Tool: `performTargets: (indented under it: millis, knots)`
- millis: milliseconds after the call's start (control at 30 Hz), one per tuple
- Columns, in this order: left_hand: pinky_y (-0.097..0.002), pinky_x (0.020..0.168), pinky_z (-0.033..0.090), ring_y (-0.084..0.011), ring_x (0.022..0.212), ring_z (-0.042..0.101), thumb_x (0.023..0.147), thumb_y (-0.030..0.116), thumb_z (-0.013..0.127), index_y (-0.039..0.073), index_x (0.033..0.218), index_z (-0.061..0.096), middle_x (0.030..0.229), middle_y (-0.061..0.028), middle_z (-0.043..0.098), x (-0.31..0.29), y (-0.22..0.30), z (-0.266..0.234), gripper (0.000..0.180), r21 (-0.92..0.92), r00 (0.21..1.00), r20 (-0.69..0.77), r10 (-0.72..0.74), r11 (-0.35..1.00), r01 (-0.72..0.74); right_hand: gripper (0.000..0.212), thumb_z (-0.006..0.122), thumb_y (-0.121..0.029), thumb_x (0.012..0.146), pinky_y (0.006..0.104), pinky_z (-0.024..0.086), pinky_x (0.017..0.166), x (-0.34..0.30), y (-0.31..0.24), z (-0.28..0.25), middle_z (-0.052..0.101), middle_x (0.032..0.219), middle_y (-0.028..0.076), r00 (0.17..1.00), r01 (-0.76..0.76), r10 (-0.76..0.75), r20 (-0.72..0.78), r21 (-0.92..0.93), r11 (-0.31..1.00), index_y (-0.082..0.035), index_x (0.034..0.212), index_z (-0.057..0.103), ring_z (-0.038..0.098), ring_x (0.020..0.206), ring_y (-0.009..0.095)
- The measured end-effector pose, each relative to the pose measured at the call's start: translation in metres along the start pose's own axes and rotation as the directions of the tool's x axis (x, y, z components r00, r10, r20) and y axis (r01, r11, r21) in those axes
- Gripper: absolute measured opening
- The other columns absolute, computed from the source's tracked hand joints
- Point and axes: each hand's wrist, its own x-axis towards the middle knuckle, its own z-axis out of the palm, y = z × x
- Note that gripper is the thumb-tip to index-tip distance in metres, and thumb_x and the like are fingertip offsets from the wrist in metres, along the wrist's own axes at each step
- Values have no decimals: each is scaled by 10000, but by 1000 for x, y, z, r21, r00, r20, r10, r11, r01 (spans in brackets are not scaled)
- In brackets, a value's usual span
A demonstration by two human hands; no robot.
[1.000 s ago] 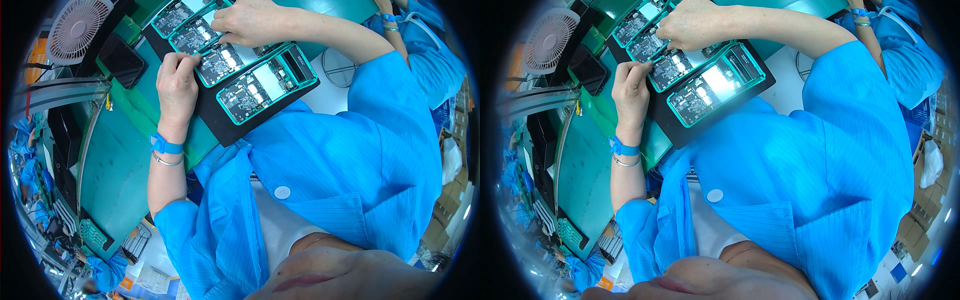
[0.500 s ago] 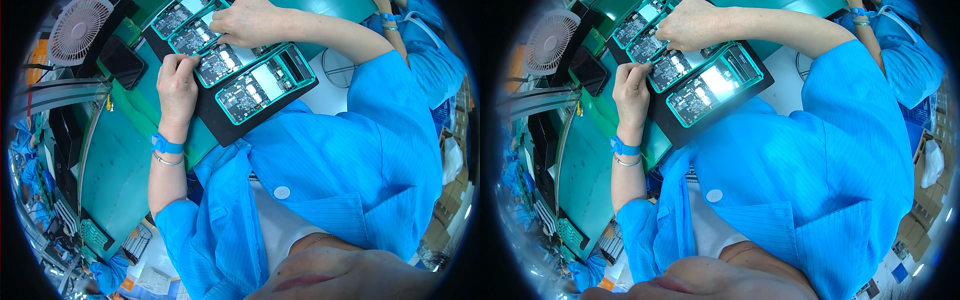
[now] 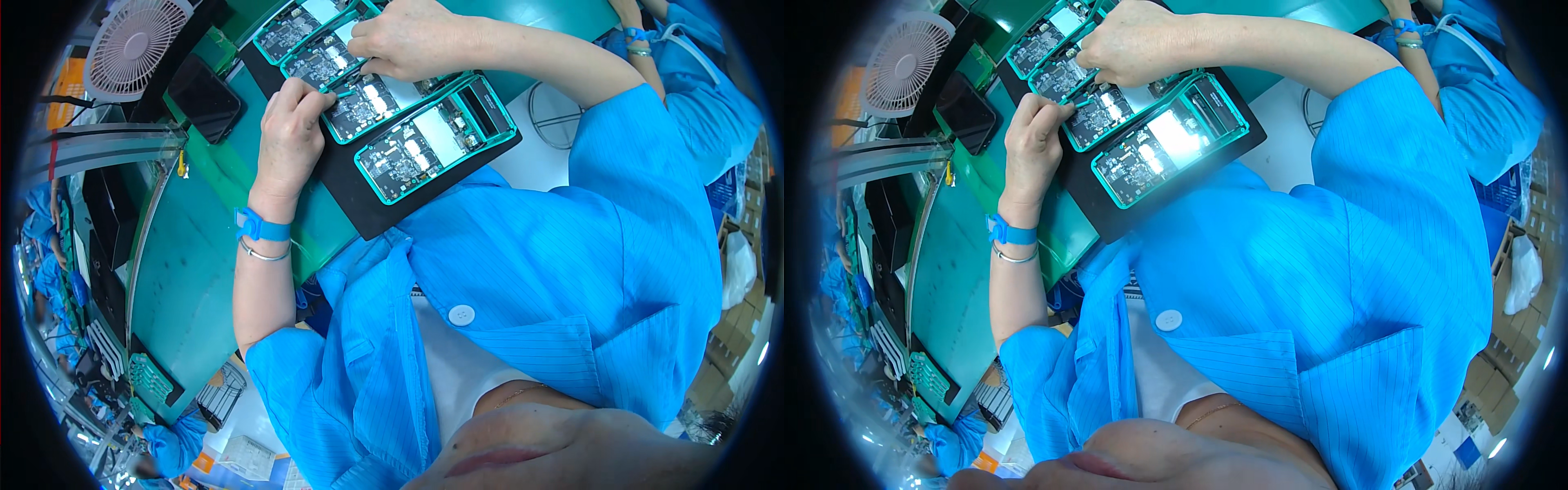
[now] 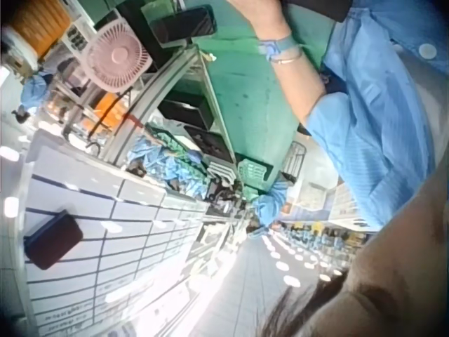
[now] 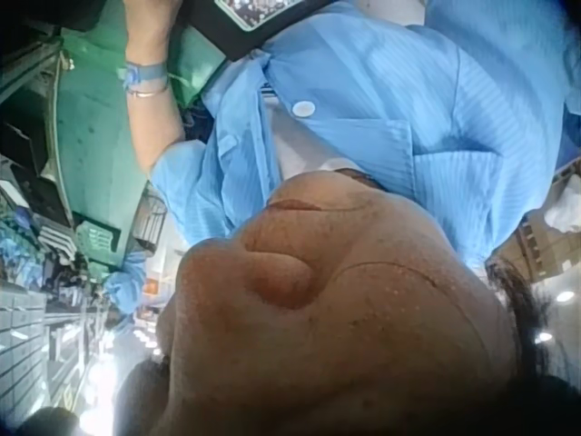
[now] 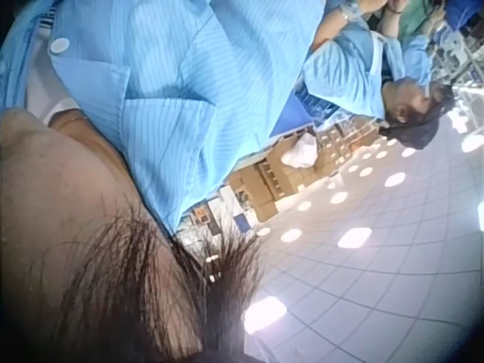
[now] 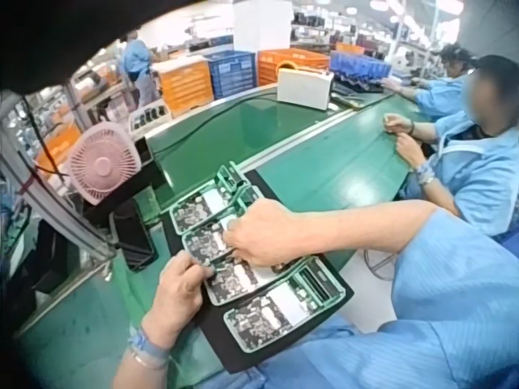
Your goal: Assembling or inspecting electronic components on printed circuit boards at an assembly line station.
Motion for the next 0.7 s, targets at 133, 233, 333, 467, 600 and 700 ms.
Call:
performTargets:
  millis: [133, 233, 333, 467, 600, 700]
  knots:
    - [-361, 676, 507, -265, 773, 610, 759, -79, 662, 58, 892, 701, 846, -87, 575, 3, -4, -6, 195, -92, 1000, 25, 15, 996, -12, 235, 661, -282, 808, 449, 526, 596, 2, 4, -7, 667, 775, 133, 1000, 21, -21, 8, 18, 1000, -48, 790, 663, 674, 675, 326]
    - [-322, 650, 509, -237, 757, 636, 814, -48, 688, 46, 884, 719, 833, -93, 600, 16, -13, -13, 121, -69, 976, -189, -108, 993, 96, 226, 659, -287, 805, 447, 515, 590, 12, 19, -9, 663, 778, 122, 992, 59, -51, -117, 61, 996, -62, 780, 660, 668, 696, 329]
    - [-319, 641, 505, -225, 722, 628, 828, -15, 715, 24, 892, 714, 804, -95, 602, 30, -27, -10, 75, -73, 935, -288, -205, 979, 193, 232, 650, -294, 798, 462, 512, 602, 30, 34, -7, 663, 756, 130, 982, 28, -32, -184, -22, 999, -64, 769, 655, 664, 697, 344]
    - [-328, 655, 507, -237, 740, 624, 828, -23, 710, 24, 891, 709, 816, -104, 603, 30, -38, 8, 78, -79, 931, -306, -197, 980, 181, 250, 656, -310, 786, 469, 516, 605, 50, 43, 1, 659, 705, 162, 993, -46, 41, -109, -41, 998, -62, 752, 666, 661, 674, 365]
    - [-343, 667, 513, -258, 751, 622, 829, -34, 699, 17, 880, 687, 828, -106, 591, 26, -42, 11, 73, -61, 941, -285, -182, 983, 171, 256, 662, -315, 771, 475, 515, 600, 61, 47, 9, 657, 690, 169, 994, -59, 55, -96, -40, 997, -61, 736, 671, 659, 663, 371]
    - [-344, 668, 519, -262, 757, 629, 824, -39, 698, 20, 884, 684, 839, -105, 591, 26, -44, 11, 85, -62, 948, -268, -171, 985, 160, 258, 668, -317, 761, 476, 513, 589, 64, 48, 12, 657, 685, 167, 993, -34, 31, -113, -25, 999, -62, 727, 675, 659, 650, 371]
